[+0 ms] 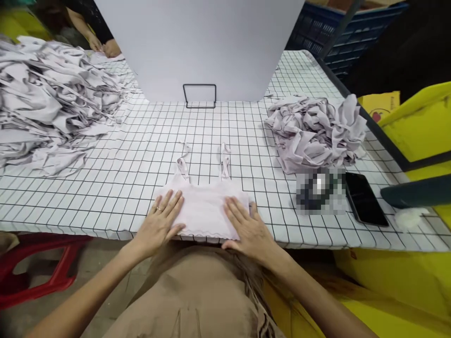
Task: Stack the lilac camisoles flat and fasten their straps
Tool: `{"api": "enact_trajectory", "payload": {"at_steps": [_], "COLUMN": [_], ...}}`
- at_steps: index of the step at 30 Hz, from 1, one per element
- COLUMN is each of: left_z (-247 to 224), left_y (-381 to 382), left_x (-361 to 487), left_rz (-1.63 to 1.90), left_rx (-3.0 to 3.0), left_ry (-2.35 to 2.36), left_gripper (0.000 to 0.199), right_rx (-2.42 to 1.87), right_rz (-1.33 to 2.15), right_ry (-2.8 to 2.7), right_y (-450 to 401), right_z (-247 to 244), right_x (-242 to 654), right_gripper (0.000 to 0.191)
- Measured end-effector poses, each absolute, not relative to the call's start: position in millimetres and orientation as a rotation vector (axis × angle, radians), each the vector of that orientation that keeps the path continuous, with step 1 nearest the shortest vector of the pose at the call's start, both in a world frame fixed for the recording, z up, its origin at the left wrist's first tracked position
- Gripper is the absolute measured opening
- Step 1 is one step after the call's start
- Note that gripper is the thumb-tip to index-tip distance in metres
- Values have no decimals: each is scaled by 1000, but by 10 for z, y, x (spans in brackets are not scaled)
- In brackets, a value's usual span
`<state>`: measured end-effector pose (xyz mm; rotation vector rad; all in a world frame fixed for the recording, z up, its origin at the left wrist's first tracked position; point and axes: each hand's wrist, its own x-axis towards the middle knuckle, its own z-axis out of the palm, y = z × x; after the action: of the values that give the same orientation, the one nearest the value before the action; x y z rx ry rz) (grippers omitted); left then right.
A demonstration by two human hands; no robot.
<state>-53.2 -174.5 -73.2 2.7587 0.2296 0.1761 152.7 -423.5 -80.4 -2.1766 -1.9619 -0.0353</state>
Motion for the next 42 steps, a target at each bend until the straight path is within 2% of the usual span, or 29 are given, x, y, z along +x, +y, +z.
{"api": "enact_trajectory", "payload": {"at_steps": [2,5,8,11,14,18,21,25,28,34,38,42], "left_z": [-812,-777,-629,-511,-478,-479,-446,-359,-312,-390,-469,-490], "left_y": [-1726,-1534,-1212,-917,-738,-560,-417,-389,-572,-1151,-1476,-1696], "left_x": [-519,-476,-281,7,234,305,227,102,51,2,-68,-85], "left_rz": [182,351,543,576,562,543,527,371,193,-25,-39,-16], "left_rx": [2731,2560,2341,2160,2007,1837,1633,1350,1102,590,507,502], "left_ry": [258,330,494,601,641,718,795,773,662,503,528,595], "left_gripper": [65,42,26,19,15,19,28,35,39,48,44,30], "right_rx": [-2198,-2107,-1983,-2057,-2252,-2227,-1986,-1449,-1348,-1330,-1336,-1374], "right_rz": [-53,-124,-145,-65,138,363,375,413,285,-74,-218,-298], "right_ry": [-1918,-1798,-1765,-1749,-1536,-1468,-1464,-1386,-1437,-1837,-1979,-1944], "right_y": [-4258,-4003,-3255,-2272,-1461,-981,-975,-1182,-1459,-2263,-2768,-3029], "right_z": [-780,-602,-414,-389,-491,-534,-363,-4,140,-130,-373,-468], "right_x": [1663,1965,2245,2427,2506,2511,2460,2304,2145,1815,1591,1438], "right_gripper": [87,54,27,30,25,21,13,12,12,13,15,19]}}
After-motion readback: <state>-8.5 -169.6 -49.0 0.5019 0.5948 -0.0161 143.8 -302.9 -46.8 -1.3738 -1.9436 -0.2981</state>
